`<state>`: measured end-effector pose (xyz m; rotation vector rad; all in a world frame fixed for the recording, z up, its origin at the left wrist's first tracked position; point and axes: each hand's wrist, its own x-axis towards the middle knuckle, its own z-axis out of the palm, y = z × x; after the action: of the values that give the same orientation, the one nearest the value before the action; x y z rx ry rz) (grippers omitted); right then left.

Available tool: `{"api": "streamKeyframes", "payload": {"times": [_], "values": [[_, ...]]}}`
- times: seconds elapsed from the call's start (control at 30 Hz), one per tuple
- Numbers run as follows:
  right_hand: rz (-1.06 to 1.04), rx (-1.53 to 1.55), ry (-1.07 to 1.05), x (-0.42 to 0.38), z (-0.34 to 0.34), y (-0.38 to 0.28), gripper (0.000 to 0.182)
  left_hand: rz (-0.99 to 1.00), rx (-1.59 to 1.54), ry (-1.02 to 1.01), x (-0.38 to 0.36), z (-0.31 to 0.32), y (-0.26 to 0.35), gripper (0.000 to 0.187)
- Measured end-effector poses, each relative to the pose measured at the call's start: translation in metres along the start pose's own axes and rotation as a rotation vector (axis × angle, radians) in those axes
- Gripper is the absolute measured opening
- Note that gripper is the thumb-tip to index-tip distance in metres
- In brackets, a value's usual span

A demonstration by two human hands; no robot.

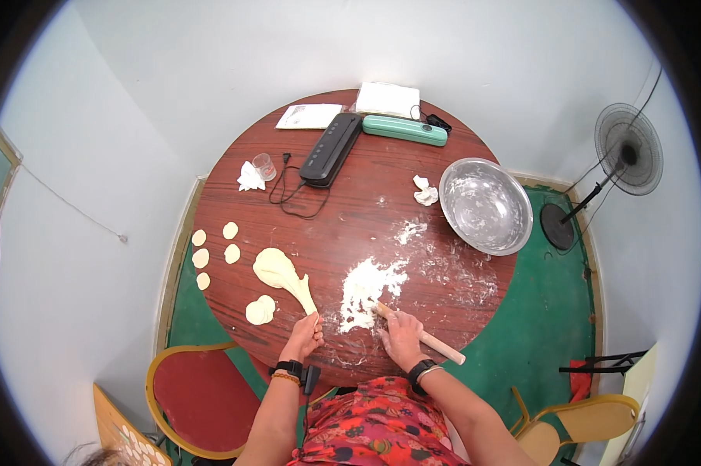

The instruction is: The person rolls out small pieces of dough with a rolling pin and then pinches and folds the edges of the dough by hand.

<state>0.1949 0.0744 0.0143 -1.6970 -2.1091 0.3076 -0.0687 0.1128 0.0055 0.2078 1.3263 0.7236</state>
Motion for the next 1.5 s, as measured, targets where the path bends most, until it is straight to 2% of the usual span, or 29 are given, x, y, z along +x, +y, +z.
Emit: {"api": "streamKeyframes", "payload": {"times": [0.17, 0.27, 0.3, 0.4, 0.43, 0.53, 0.63, 0.73, 0.77, 0.87, 1.0, 1.1, 1.2, 1.23, 1.27, 1.33, 1.37, 1.43, 1.47, 1.5], "values": [[-0.136, 0.156, -0.074, 0.017, 0.013, -0.027, 0.023, 0.009, 0.08, -0.053, -0.006, 0.001, 0.002, 0.02], [-0.025, 0.369, -0.304, 0.033, 0.02, -0.043, 0.025, -0.032, 0.023, -0.073, -0.014, 0.006, 0.004, 0.021], [-0.066, 0.542, -0.266, 0.033, 0.052, -0.032, 0.031, -0.055, -0.01, -0.088, -0.015, 0.006, 0.003, 0.021], [0.314, 0.97, -0.575, 0.047, 0.063, -0.047, 0.034, -0.067, -0.092, -0.124, -0.019, 0.003, 0.0, 0.022], [0.366, 1.105, -0.487, 0.05, 0.055, -0.064, 0.039, -0.061, -0.116, -0.135, -0.02, 0.002, -0.003, 0.023], [0.664, 1.465, -0.856, 0.064, 0.056, -0.077, 0.035, -0.07, -0.112, -0.132, -0.017, -0.002, -0.01, 0.02], [0.752, 1.455, -0.959, 0.076, 0.043, -0.097, 0.035, -0.064, 0.069, -0.098, -0.021, 0.0, -0.011, 0.025], [0.632, 1.471, -1.0, 0.079, 0.065, -0.098, 0.037, -0.048, 0.162, -0.103, -0.025, -0.001, -0.014, 0.025], [0.639, 1.386, -0.938, 0.08, 0.071, -0.1, 0.039, -0.03, 0.146, -0.107, -0.027, -0.002, -0.015, 0.025], [0.753, 1.444, -1.021, 0.087, 0.062, -0.109, 0.039, 0.029, 0.101, -0.109, -0.036, -0.008, -0.016, 0.025], [0.662, 1.505, -1.004, 0.088, 0.079, -0.118, 0.038, 0.119, 0.112, -0.111, -0.046, -0.023, -0.016, 0.025], [0.688, 1.533, -0.94, 0.085, 0.084, -0.13, 0.027, 0.202, 0.223, -0.111, -0.06, -0.037, -0.014, 0.024], [0.295, 1.286, -0.717, 0.082, 0.114, -0.12, 0.022, 0.298, 0.398, -0.184, -0.078, -0.047, -0.022, 0.026], [0.527, 1.319, -0.695, 0.094, 0.111, -0.112, 0.024, 0.332, 0.461, -0.218, -0.087, -0.048, -0.027, 0.028], [0.764, 1.356, -0.639, 0.107, 0.109, -0.104, 0.027, 0.201, 0.28, -0.304, -0.097, -0.049, -0.032, 0.03], [0.526, 1.194, -0.637, 0.117, 0.092, -0.096, 0.039, 0.169, -0.084, -0.339, -0.111, -0.054, -0.037, 0.031], [0.477, 1.19, -0.698, 0.12, 0.083, -0.097, 0.052, 0.222, -0.278, -0.359, -0.112, -0.057, -0.038, 0.031], [0.315, 1.025, -0.675, 0.118, 0.083, -0.096, 0.057, 0.333, -0.672, -0.403, -0.108, -0.06, -0.036, 0.039], [0.235, 0.946, -0.663, 0.117, 0.084, -0.097, 0.059, 0.348, -0.719, -0.384, -0.105, -0.06, -0.034, 0.042], [0.269, 0.962, -0.641, 0.115, 0.061, -0.111, 0.057, 0.365, -0.764, -0.362, -0.102, -0.06, -0.031, 0.045]]}}
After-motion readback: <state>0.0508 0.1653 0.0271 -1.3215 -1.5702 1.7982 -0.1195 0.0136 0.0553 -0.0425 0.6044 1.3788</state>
